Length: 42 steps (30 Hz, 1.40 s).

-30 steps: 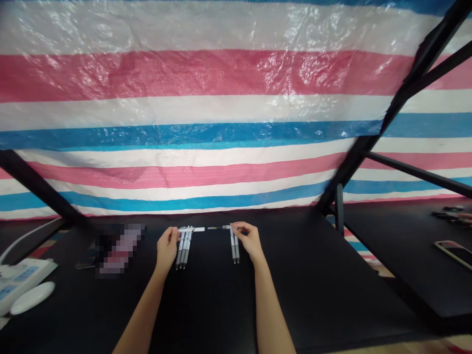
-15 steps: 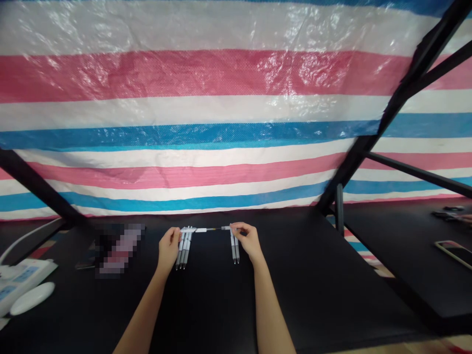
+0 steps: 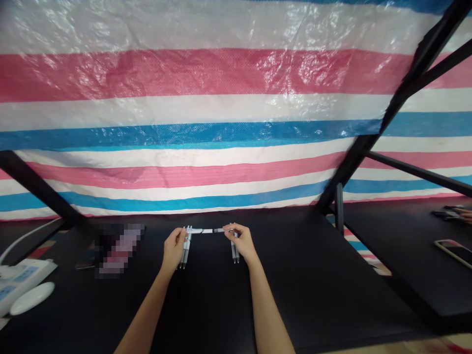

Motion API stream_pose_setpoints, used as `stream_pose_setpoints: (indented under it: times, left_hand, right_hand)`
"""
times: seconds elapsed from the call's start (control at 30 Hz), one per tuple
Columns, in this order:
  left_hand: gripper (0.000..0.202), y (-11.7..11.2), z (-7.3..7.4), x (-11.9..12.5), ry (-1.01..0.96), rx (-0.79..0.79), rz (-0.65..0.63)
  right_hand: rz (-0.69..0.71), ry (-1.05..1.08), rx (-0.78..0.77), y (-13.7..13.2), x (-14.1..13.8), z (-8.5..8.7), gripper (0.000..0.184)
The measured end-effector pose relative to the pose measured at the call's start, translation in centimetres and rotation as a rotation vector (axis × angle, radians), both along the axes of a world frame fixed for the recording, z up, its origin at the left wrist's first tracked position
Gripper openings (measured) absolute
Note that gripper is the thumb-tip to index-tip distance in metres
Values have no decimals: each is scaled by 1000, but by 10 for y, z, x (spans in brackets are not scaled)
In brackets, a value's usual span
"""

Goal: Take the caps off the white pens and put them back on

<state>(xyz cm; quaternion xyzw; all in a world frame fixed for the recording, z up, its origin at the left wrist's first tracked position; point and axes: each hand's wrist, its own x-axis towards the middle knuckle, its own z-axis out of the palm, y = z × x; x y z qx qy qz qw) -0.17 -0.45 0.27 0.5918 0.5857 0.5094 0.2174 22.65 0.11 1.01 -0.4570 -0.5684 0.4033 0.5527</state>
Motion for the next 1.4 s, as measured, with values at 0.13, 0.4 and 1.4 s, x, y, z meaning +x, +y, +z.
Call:
stream_pose_setpoints:
  times: [0.13, 0.4, 1.4]
  left_hand:
    - [34, 0, -1, 1, -13, -2, -16]
    - [33, 1, -2, 0, -23, 8, -13]
    - [25, 2, 1, -2, -125, 69, -82]
  right_hand:
    - [18, -19, 0, 1, -4, -4, 21]
    - [-1, -59, 3, 1, -3, -7, 23]
    - [133, 50, -151, -4, -5, 3, 36]
